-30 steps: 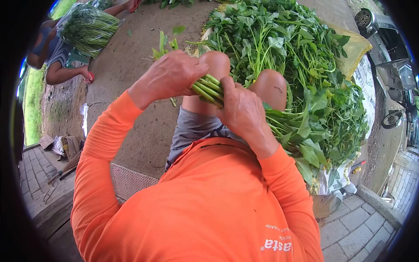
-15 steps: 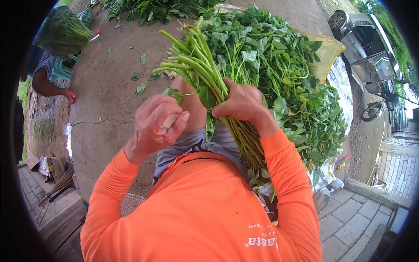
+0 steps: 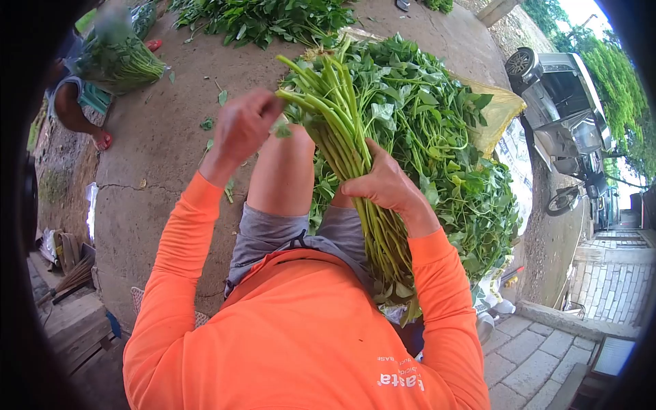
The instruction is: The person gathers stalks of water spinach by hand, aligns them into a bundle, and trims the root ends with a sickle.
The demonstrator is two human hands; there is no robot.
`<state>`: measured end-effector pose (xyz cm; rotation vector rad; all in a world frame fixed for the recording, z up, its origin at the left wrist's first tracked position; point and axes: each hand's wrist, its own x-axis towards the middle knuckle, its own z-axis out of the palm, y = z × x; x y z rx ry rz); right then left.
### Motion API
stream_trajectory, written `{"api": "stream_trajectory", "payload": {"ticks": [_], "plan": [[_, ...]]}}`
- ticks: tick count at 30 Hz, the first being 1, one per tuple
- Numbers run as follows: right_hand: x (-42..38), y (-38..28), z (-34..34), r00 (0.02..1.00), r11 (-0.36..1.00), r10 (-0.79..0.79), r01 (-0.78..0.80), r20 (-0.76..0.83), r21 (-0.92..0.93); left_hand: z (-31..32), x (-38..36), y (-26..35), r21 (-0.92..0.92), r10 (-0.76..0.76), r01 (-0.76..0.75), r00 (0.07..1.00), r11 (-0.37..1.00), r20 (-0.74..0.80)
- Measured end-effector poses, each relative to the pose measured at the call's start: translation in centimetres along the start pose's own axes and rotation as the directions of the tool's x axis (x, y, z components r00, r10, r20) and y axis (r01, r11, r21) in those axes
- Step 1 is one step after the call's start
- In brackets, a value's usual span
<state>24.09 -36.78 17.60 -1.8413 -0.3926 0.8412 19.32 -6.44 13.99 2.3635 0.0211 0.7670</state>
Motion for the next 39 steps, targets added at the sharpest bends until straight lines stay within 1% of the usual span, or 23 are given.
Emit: {"api": "stream_trajectory", "payload": {"ticks": [1, 3, 7, 8, 9, 10, 11, 12, 13, 14, 16, 18, 21, 24, 26, 27, 28, 29, 31, 32, 34, 37, 39], "plan": [[-0.5, -0.4, -0.3, 0.999, 0.991, 0.007, -0.013, -0.05, -0.134, 0.0, 1.0, -3.7, 0.025, -0.199, 0.202, 0.976, 0.979, -0.085], [-1.1, 0.5, -0.6, 0.995, 0.992, -0.069, 0.06, -0.074, -0.112, -1.1, 1.0, -12.2, 0.357, -0.386, 0.413, 0.911, 0.838, -0.146], [-1.8, -3.4, -1.3, 0.979, 0.97, -0.115, 0.075, -0.166, -0.232, -5.0, -2.1, -3.8, 0.246, -0.526, 0.473, 0.816, 0.846, 0.241], [-2.0, -5.2, -1.2, 0.98, 0.964, -0.111, 0.066, -0.164, -0.258, -4.0, -3.4, -2.1, -0.219, -0.408, 0.629, 0.691, 0.746, 0.597], [-1.6, -6.0, -1.2, 0.962, 0.939, -0.188, 0.116, -0.197, -0.325, -3.2, -4.3, 2.1, -0.277, -0.28, 0.693, 0.576, 0.666, 0.768], [-1.2, -7.7, -1.0, 0.944, 0.913, -0.259, 0.171, -0.203, -0.37, -0.8, -5.5, 5.1, -0.491, -0.082, 0.655, 0.643, 0.574, 0.762], [-1.0, -9.9, -0.4, 0.921, 0.88, -0.335, 0.23, -0.199, -0.416, -0.9, -4.8, 9.2, -0.668, -0.035, 0.631, 0.737, 0.394, 0.676], [-0.5, -11.7, 0.3, 0.891, 0.839, -0.413, 0.293, -0.187, -0.458, -0.2, -2.0, 12.6, -0.879, -0.061, 0.42, 0.907, 0.224, 0.418], [0.3, -12.8, 1.4, 0.767, 0.742, -0.624, 0.524, -0.149, -0.418, -1.5, 0.6, 13.3, -0.946, -0.115, 0.274, 0.96, 0.175, 0.256], [0.8, -14.5, 2.7, 0.726, 0.698, -0.671, 0.549, -0.151, -0.459, -2.8, 3.1, 14.0, -0.983, -0.166, 0.112, 0.982, 0.147, 0.087], [1.2, -18.1, 5.6, 0.603, 0.608, -0.777, 0.645, -0.181, -0.464, -7.4, 7.3, 14.4, -0.948, -0.235, 0.072, 0.972, 0.31, -0.003], [2.9, -21.0, 9.6, 0.399, 0.473, -0.866, 0.85, -0.302, -0.231, -13.2, 9.0, 15.6, -0.711, 0.04, -0.199, 0.971, 0.674, -0.235], [2.6, -20.0, 12.5, 0.269, 0.345, -0.913, 0.91, -0.308, -0.228, -17.7, 9.6, 17.0, -0.406, 0.256, -0.264, 0.964, 0.875, -0.075], [-1.4, -13.5, 11.8, 0.504, 0.484, -0.862, 0.781, -0.06, -0.394, -16.1, 7.3, 15.9, -0.381, 0.08, 0.078, 0.921, 0.921, 0.381], [-4.3, -5.4, 11.6, 0.612, 0.567, -0.791, 0.74, 0.013, -0.363, -11.7, 3.9, 14.3, -0.354, 0.006, 0.322, 0.733, 0.878, 0.681], [-6.3, -1.3, 11.1, 0.765, 0.731, -0.643, 0.629, 0.043, -0.264, -7.8, 1.2, 13.0, -0.268, -0.056, 0.44, 0.597, 0.857, 0.8], [-8.7, 1.6, 9.7, 0.904, 0.864, -0.415, 0.427, 0.101, -0.266, -3.6, -2.0, 11.6, -0.344, 0.036, 0.481, 0.542, 0.807, 0.84], [-10.8, 3.3, 8.1, 0.972, 0.937, -0.174, 0.213, 0.158, -0.277, 0.1, -4.9, 10.7, -0.279, 0.003, 0.524, 0.467, 0.804, 0.884], [-14.5, 4.1, 4.8, 0.996, 0.982, 0.068, -0.058, 0.049, -0.182, 5.1, -8.3, 11.5, -0.185, -0.021, 0.477, 0.394, 0.859, 0.919], [-16.0, 5.1, 2.8, 0.991, 0.941, 0.125, -0.104, 0.048, -0.321, 6.8, -9.4, 12.5, -0.154, -0.017, 0.394, 0.399, 0.906, 0.917], [-18.6, 4.6, 1.5, 0.961, 0.986, 0.169, -0.161, -0.218, 0.054, 9.1, -10.9, 13.7, -0.129, -0.006, 0.299, 0.412, 0.946, 0.911], [-16.5, 4.1, 1.0, 0.746, 0.83, -0.413, 0.072, -0.523, -0.553, 10.2, -11.5, 14.4, -0.106, -0.016, 0.263, 0.425, 0.959, 0.905], [-13.7, 4.0, 1.4, 0.781, 0.69, -0.469, 0.032, -0.413, -0.723, 10.0, -11.5, 14.4, -0.083, -0.027, 0.227, 0.444, 0.97, 0.896]]}}
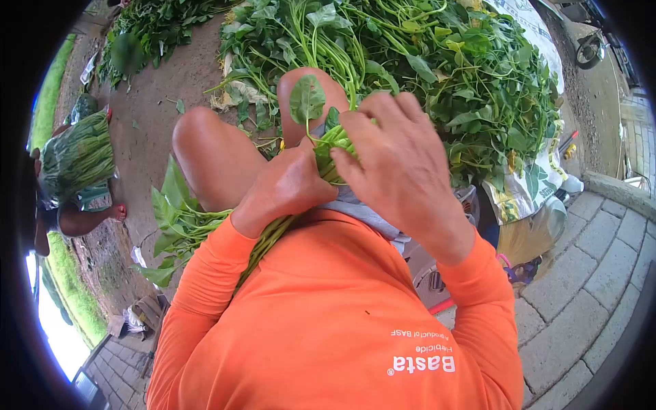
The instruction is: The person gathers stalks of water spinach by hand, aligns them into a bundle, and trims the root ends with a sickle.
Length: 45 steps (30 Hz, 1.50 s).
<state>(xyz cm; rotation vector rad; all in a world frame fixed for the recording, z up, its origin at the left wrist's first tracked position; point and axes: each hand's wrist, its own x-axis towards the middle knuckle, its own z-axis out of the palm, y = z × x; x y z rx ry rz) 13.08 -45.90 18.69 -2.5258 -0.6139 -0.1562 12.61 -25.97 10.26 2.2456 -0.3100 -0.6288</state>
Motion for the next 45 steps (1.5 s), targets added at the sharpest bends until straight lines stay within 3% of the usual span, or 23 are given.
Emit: {"api": "stream_trajectory", "payload": {"ticks": [4, 7, 8, 10, 12, 13, 14, 15, 16, 17, 20, 22, 24, 27, 31, 34, 37, 40, 43, 45], "plan": [[0.6, 2.3, 3.8, 0.988, 0.983, -0.066, 0.088, 0.14, -0.163, -1.2, -0.3, 0.9, 0.07, -0.057, 0.057, 0.998, 0.996, -0.003], [0.3, 7.2, 3.3, 0.985, 0.969, 0.109, -0.136, -0.135, -0.205, -1.4, -0.4, 1.1, 0.105, -0.074, 0.077, 0.997, 0.991, -0.032], [0.2, 9.6, 2.2, 0.957, 0.905, 0.205, -0.265, -0.206, -0.333, -1.1, -0.3, 0.8, 0.102, -0.072, 0.075, 0.997, 0.992, -0.034], [-2.2, 16.1, 0.3, 0.887, 0.698, 0.453, -0.417, -0.092, -0.582, -0.8, -0.1, 0.2, 0.112, -0.057, 0.06, 0.998, 0.992, -0.036], [-0.4, 14.6, -1.6, 0.932, 0.686, 0.157, -0.341, -0.326, -0.643, -1.0, 0.2, 0.0, 0.146, -0.045, 0.049, 0.999, 0.988, -0.03], [0.6, 13.0, -3.0, 0.909, 0.669, -0.001, -0.309, -0.417, -0.676, -0.9, 0.3, 0.0, 0.162, -0.043, 0.046, 0.999, 0.986, -0.02], [1.5, 9.8, -4.1, 0.928, 0.898, 0.104, -0.243, -0.359, -0.367, -0.9, 0.2, 0.1, 0.171, -0.031, 0.035, 0.999, 0.985, -0.025], [2.0, 6.4, -4.2, 0.944, 0.982, 0.183, -0.188, -0.275, 0.009, -0.9, 0.2, 0.4, 0.182, -0.014, 0.018, 1.0, 0.983, -0.024], [1.9, 4.5, -3.4, 0.996, 0.995, 0.016, -0.008, -0.086, 0.1, -1.0, 0.3, 0.6, 0.195, 0.008, -0.002, 1.0, 0.981, -0.03], [2.0, 3.6, -2.7, 0.979, 0.962, -0.183, 0.161, 0.084, 0.219, -1.0, 0.4, 0.7, 0.178, 0.03, -0.024, 0.999, 0.984, -0.034], [0.9, 4.3, 0.7, 0.956, 0.97, -0.241, 0.243, 0.168, 0.009, -0.9, 0.1, 0.3, 0.12, 0.035, -0.03, 0.998, 0.992, -0.045], [-0.2, 5.0, 1.6, 0.972, 0.99, -0.132, 0.138, 0.193, -0.021, -0.9, 0.0, 0.0, 0.1, -0.016, 0.018, 1.0, 0.995, -0.027], [-1.6, 5.1, 1.7, 0.971, 0.999, -0.009, 0.017, 0.24, -0.032, -0.6, -0.1, -0.4, 0.116, -0.008, 0.011, 1.0, 0.993, -0.022], [-1.9, 6.2, 1.4, 0.851, 0.88, 0.327, -0.432, 0.41, 0.197, -0.4, 0.2, -0.4, 0.138, 0.023, -0.021, 1.0, 0.99, -0.011], [-1.3, 7.8, 2.0, 0.827, 0.937, 0.265, -0.342, 0.495, 0.07, 0.1, 0.1, -0.5, 0.175, 0.052, -0.053, 0.999, 0.983, 0.009], [-0.5, 8.6, 1.4, 0.741, 0.924, 0.275, -0.38, 0.612, 0.045, -0.3, 0.3, 0.0, 0.144, 0.032, -0.035, 0.999, 0.989, 0.021], [-0.6, 10.3, 1.9, 0.648, 0.778, 0.31, -0.594, 0.696, 0.206, -0.5, 0.2, 0.2, 0.131, 0.022, -0.025, 0.999, 0.991, 0.028], [-0.9, 11.8, 3.5, 0.436, 0.451, 0.438, -0.863, 0.787, 0.228, -0.3, 0.1, 0.2, 0.1, 0.045, -0.044, 0.999, 0.994, -0.002], [-1.1, 10.9, 3.8, 0.446, 0.53, 0.528, -0.838, 0.722, 0.13, -0.5, 0.1, 0.6, 0.121, 0.026, -0.027, 1.0, 0.992, 0.008], [-1.5, 10.1, 3.2, 0.401, 0.564, 0.542, -0.825, 0.739, 0.035, -0.1, -0.1, 0.3, 0.11, 0.065, -0.063, 0.998, 0.992, -0.013]]}}
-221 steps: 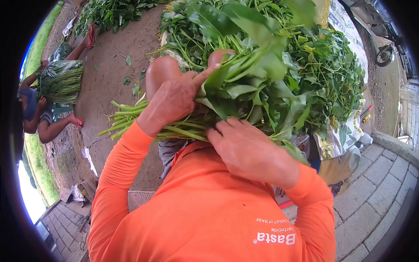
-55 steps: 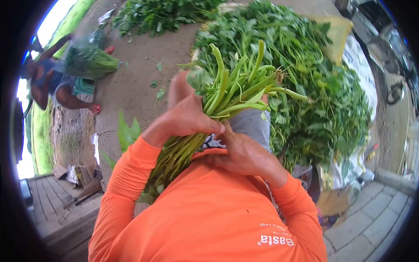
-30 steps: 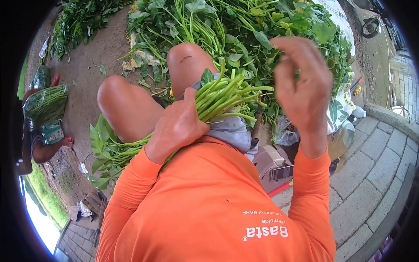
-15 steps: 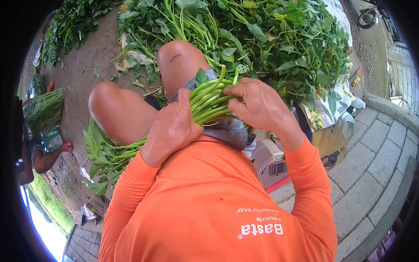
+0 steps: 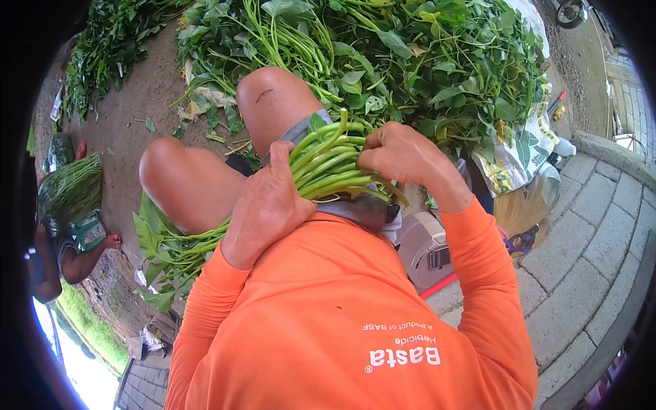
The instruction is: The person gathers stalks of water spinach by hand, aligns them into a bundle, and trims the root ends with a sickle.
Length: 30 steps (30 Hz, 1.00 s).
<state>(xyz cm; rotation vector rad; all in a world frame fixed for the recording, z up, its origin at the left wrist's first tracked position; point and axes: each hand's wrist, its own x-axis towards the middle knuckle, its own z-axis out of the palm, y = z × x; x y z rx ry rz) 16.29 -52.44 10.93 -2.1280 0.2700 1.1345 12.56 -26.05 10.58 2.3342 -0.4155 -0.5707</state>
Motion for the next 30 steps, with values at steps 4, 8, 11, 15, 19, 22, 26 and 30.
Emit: {"api": "stream_trajectory", "payload": {"ticks": [4, 8, 11, 15, 19, 22, 26, 30], "plan": [[0.2, 0.8, 0.6, 0.992, 0.991, 0.117, -0.113, 0.049, -0.067, 0.0, 0.3, -0.1, 0.01, -0.034, 0.034, 0.999, 0.999, 0.036], [5.4, 5.7, 0.0, 0.99, 0.992, 0.111, -0.105, 0.087, -0.063, -0.4, 1.2, 0.6, 0.113, -0.104, 0.088, 0.983, 0.99, 0.151], [4.7, 7.4, -2.6, 0.971, 0.998, -0.056, 0.053, -0.23, -0.019, -1.1, 2.4, -0.1, 0.05, -0.105, 0.097, 0.976, 0.994, 0.191], [-4.7, -2.2, -2.4, 0.412, 0.73, -0.665, 0.535, -0.623, -0.425, -3.3, 4.0, -0.6, -0.238, -0.097, 0.207, 0.908, 0.949, 0.407], [-5.5, -4.8, 3.7, 0.359, 0.328, -0.924, 0.568, -0.131, -0.755, -4.7, 4.5, -1.6, -0.464, 0.09, 0.218, 0.827, 0.859, 0.556], [-1.2, -3.5, 3.5, 0.319, 0.227, -0.947, 0.559, -0.046, -0.797, -5.0, 4.4, -2.1, -0.522, 0.157, 0.354, 0.692, 0.776, 0.704], [-0.5, -5.3, 2.6, 0.291, 0.104, -0.954, 0.548, 0.073, -0.83, -6.9, 4.1, -1.3, -0.458, 0.117, 0.295, 0.723, 0.839, 0.681], [-1.3, -9.0, 0.7, 0.202, 0.022, -0.974, 0.549, 0.106, -0.835, -7.9, 2.0, 1.4, -0.488, 0.124, 0.047, 0.942, 0.872, 0.312]]}}
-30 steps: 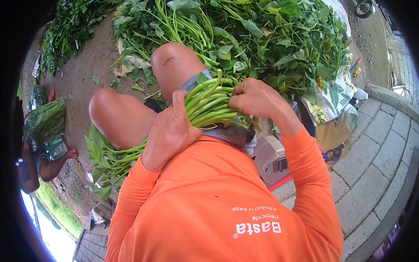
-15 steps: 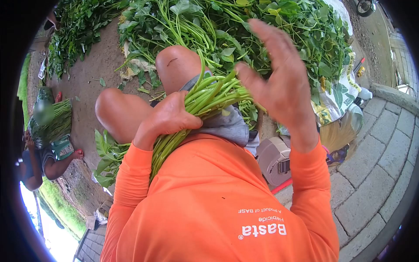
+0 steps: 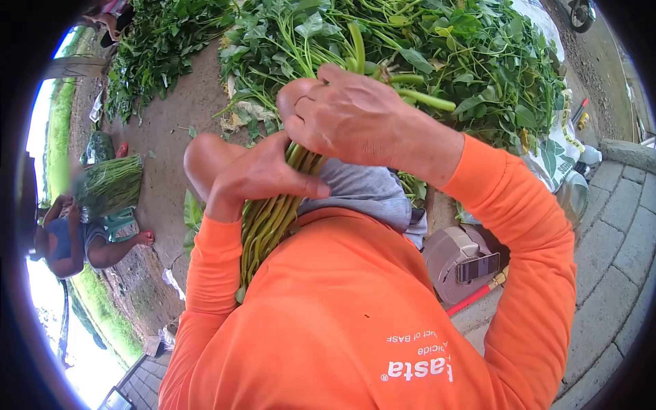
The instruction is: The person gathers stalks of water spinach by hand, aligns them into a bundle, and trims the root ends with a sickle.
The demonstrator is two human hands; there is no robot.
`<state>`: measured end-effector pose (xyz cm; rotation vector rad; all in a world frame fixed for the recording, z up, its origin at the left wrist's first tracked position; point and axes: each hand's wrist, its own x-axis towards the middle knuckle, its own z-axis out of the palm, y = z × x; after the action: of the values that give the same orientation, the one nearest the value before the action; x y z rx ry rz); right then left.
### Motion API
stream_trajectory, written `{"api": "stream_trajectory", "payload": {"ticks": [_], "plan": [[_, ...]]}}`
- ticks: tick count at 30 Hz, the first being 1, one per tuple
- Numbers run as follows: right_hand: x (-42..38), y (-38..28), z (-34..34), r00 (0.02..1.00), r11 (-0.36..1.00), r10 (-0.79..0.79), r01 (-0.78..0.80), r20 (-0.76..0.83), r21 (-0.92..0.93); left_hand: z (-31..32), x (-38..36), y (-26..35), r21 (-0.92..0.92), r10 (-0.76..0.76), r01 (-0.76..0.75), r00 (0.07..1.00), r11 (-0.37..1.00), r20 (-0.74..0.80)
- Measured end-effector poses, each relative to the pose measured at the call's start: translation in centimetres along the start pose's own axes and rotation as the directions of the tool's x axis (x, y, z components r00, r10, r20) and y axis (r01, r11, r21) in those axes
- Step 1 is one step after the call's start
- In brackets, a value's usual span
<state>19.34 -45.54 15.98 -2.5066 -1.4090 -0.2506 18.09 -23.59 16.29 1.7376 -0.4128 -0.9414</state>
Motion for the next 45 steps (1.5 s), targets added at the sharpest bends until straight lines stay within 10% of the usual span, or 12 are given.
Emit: {"api": "stream_trajectory", "payload": {"ticks": [5, 8, 10, 12, 16, 19, 23, 27, 38, 45], "plan": [[4.0, -1.0, -5.0, 0.944, 0.994, -0.014, -0.022, -0.329, -0.104, -2.8, -0.9, -2.9, -0.453, -0.233, 0.215, 0.972, 0.865, 0.016], [1.4, -2.4, -7.7, 0.814, 0.923, 0.294, -0.107, -0.501, 0.369, -4.8, -3.6, -3.0, -0.614, -0.187, 0.051, 0.969, 0.787, -0.16], [-0.4, -2.5, -7.0, 0.741, 0.427, 0.663, -0.261, -0.103, 0.866, -5.2, -5.7, -0.4, -0.63, -0.242, 0.004, 0.925, 0.777, -0.293], [-0.8, -2.2, -2.8, 0.704, -0.117, 0.607, -0.378, 0.367, 0.918, -5.9, -6.6, -0.4, -0.623, -0.246, -0.007, 0.915, 0.782, -0.32], [3.9, -2.0, 3.2, 0.802, -0.405, 0.571, 0.093, 0.172, 0.909, -4.7, -5.4, -0.3, -0.607, -0.088, 0.021, 0.993, 0.794, -0.08], [8.0, -2.1, 0.5, 0.835, -0.382, 0.545, 0.172, 0.072, 0.908, -3.5, -3.4, -3.1, -0.742, 0.094, -0.003, 0.992, 0.67, 0.082], [10.8, -3.0, 0.1, 0.77, -0.315, 0.637, 0.287, -0.023, 0.905, -6.0, -4.7, 0.0, -0.512, 0.026, 0.026, 0.995, 0.859, 0.095], [12.2, -3.0, -0.3, 0.685, -0.314, 0.726, 0.408, -0.06, 0.857, -4.8, -6.4, 4.9, 0.01, 0.224, -0.236, 0.907, 0.972, -0.356], [17.2, -8.8, -1.2, 0.765, -0.491, 0.644, 0.441, -0.028, 0.752, -6.4, -14.3, 7.1, -0.185, -0.174, 0.1, 0.876, 0.978, -0.451], [9.4, -6.7, 2.6, 0.708, -0.428, 0.699, 0.301, 0.102, 0.852, 0.2, -7.8, 1.9, -0.335, -0.132, -0.004, 0.914, 0.942, -0.383]]}}
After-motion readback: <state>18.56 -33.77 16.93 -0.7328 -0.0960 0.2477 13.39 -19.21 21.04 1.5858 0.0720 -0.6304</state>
